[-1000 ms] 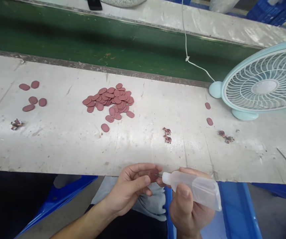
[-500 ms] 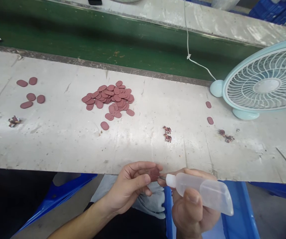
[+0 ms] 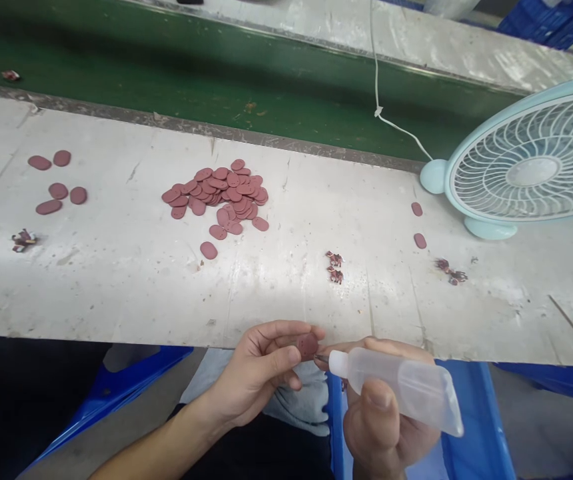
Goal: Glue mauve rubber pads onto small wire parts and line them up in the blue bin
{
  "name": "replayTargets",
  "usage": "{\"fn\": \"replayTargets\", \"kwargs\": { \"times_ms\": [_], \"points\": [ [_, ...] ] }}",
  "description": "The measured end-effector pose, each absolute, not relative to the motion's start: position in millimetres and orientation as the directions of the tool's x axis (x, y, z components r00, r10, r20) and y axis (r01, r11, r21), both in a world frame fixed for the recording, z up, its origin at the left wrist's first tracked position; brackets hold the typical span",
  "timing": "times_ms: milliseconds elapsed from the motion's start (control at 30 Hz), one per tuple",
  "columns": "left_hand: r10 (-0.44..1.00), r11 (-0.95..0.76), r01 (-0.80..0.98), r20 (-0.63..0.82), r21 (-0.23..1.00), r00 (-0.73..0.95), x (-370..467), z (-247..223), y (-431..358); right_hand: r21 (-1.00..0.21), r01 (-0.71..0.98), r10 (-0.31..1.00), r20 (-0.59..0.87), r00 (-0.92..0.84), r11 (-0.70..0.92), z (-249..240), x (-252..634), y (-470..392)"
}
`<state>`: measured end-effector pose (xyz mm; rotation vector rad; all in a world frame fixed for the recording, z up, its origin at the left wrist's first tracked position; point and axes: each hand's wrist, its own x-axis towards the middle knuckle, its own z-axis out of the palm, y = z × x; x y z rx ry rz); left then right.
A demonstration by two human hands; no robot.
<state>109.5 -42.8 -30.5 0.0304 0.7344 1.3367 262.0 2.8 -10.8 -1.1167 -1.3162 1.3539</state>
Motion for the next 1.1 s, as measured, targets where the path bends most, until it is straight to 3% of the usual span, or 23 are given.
{"fn": "replayTargets", "kwargs": {
  "times_ms": [67, 133, 167, 200, 267, 300, 333, 400, 467, 500, 567, 600, 633, 667, 733, 800, 833, 1000, 1100],
  "points": [
    [0.893, 0.256, -0.867, -0.447, 0.427, 0.043, 108.9, -31.1, -43.2, -0.993, -0.121, 0.999, 0.020, -0.040, 0.015, -4.7, 258.2, 13.2],
    [0.899, 0.249, -0.868, -0.435, 0.431, 0.042, 108.0, -31.6, -43.6, -0.927, -0.339, 0.985, -0.128, -0.115, -0.161, -2.2, 262.3, 34.0],
    [0.901, 0.245, -0.868, -0.433, 0.432, 0.040, 107.3, -31.9, -43.8, -0.833, -0.478, 0.959, -0.214, -0.184, -0.278, -4.2, 268.3, 47.8],
    [0.901, 0.243, -0.867, -0.433, 0.434, 0.036, 106.4, -32.2, -44.0, -0.682, -0.622, 0.923, -0.284, -0.259, -0.385, -9.1, 276.6, 63.4],
    [0.899, 0.238, -0.866, -0.437, 0.439, 0.025, 103.8, -32.7, -44.7, -0.221, -0.808, 0.821, -0.333, -0.463, -0.546, -26.1, 297.1, 96.1],
    [0.898, 0.235, -0.866, -0.440, 0.441, 0.020, 102.2, -33.1, -45.2, 0.018, -0.803, 0.764, -0.298, -0.572, -0.595, -36.4, 307.5, 111.3],
    [0.894, 0.235, -0.866, -0.447, 0.441, 0.015, 100.3, -33.4, -45.9, 0.182, -0.753, 0.713, -0.241, -0.658, -0.633, -46.1, 316.8, 124.5],
    [0.885, 0.235, -0.866, -0.466, 0.441, 0.003, 96.1, -34.3, -47.7, 0.314, -0.665, 0.655, -0.152, -0.740, -0.678, -59.5, 328.9, 140.6],
    [0.878, 0.227, -0.866, -0.479, 0.445, -0.016, 91.9, -35.0, -49.4, 0.251, -0.672, 0.666, -0.122, -0.736, -0.696, -61.0, 329.5, 140.1],
    [0.876, 0.220, -0.867, -0.482, 0.447, -0.026, 90.0, -35.3, -50.1, 0.123, -0.713, 0.699, -0.140, -0.701, -0.690, -57.8, 325.3, 134.3],
    [0.872, 0.209, -0.868, -0.488, 0.451, -0.044, 86.8, -35.5, -51.1, -0.445, -0.691, 0.817, -0.217, -0.534, -0.569, -47.4, 309.7, 117.0],
    [0.869, 0.206, -0.867, -0.493, 0.454, -0.051, 85.7, -35.5, -51.4, -0.725, -0.535, 0.883, -0.221, -0.415, -0.433, -42.1, 299.5, 108.4],
    [0.866, 0.203, -0.866, -0.497, 0.456, -0.059, 84.7, -35.3, -51.7, -0.912, -0.300, 0.933, -0.184, -0.309, -0.279, -37.9, 288.8, 101.5],
    [0.863, 0.201, -0.865, -0.501, 0.459, -0.066, 83.9, -35.2, -52.1, -0.992, -0.032, 0.962, -0.113, -0.250, -0.125, -35.2, 278.3, 97.2],
    [0.860, 0.194, -0.864, -0.504, 0.465, -0.078, 82.7, -35.0, -53.3, -0.909, 0.386, 0.959, 0.048, -0.278, 0.158, -34.2, 260.7, 96.6],
    [0.857, 0.191, -0.863, -0.508, 0.468, -0.085, 81.5, -35.4, -55.1, -0.713, 0.598, 0.911, 0.142, -0.386, 0.365, -36.9, 250.2, 102.9],
    [0.856, 0.193, -0.861, -0.510, 0.470, -0.086, 80.8, -35.9, -56.1, -0.641, 0.644, 0.892, 0.153, -0.425, 0.417, -38.3, 247.8, 106.6],
    [0.862, 0.188, -0.850, -0.497, 0.492, -0.098, 78.8, -39.5, -59.6, -0.602, 0.689, 0.887, 0.074, -0.455, 0.404, -32.3, 253.5, 108.5],
    [0.864, 0.180, -0.829, -0.488, 0.530, -0.125, 80.1, -40.0, -59.1, -0.685, 0.660, 0.896, -0.023, -0.444, 0.310, -17.8, 260.5, 93.5]
  ]
}}
